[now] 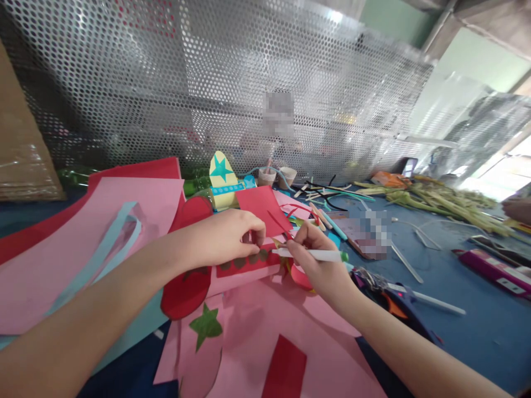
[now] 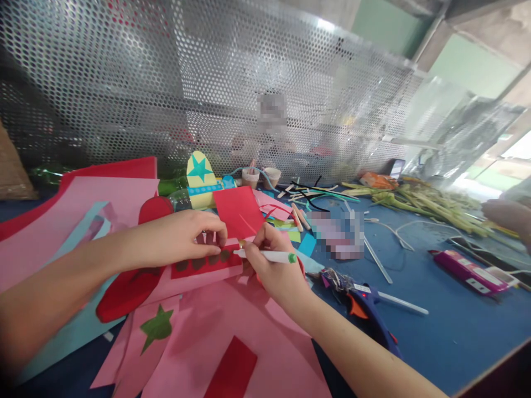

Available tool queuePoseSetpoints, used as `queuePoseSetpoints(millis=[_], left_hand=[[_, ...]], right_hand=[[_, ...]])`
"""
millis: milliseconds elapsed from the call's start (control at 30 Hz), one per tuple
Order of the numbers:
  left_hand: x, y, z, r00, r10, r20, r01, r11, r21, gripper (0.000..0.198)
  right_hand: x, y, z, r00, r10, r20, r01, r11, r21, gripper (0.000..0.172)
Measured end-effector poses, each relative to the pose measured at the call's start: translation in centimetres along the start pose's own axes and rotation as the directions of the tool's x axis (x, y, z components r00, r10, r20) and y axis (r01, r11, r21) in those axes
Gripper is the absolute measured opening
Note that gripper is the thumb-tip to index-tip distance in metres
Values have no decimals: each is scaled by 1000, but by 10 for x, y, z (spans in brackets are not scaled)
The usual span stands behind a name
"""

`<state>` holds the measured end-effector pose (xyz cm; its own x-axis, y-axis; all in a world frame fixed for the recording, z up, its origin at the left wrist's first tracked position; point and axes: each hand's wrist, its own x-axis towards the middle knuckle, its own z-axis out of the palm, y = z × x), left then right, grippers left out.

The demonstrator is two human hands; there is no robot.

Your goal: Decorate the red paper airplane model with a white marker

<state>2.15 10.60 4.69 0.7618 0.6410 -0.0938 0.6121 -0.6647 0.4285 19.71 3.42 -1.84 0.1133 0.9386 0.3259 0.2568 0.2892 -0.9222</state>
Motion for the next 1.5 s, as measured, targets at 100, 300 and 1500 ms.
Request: queuePoseSetpoints(millis=[100, 300, 1500], left_hand=[[0, 0, -1, 1000, -6, 6, 6, 1000, 5, 6], [0, 2, -1, 1000, -25, 15, 24, 1000, 14, 6], [1, 0, 0, 1000, -26, 4, 26, 1000, 1, 6]], right_hand=[[0, 1, 0, 1000, -20, -11, 19, 1000, -18, 26], [1, 1, 0, 1000, -27, 0, 27, 1000, -16, 26], [1, 2, 1, 1000, -24, -6, 24, 1000, -5, 24]])
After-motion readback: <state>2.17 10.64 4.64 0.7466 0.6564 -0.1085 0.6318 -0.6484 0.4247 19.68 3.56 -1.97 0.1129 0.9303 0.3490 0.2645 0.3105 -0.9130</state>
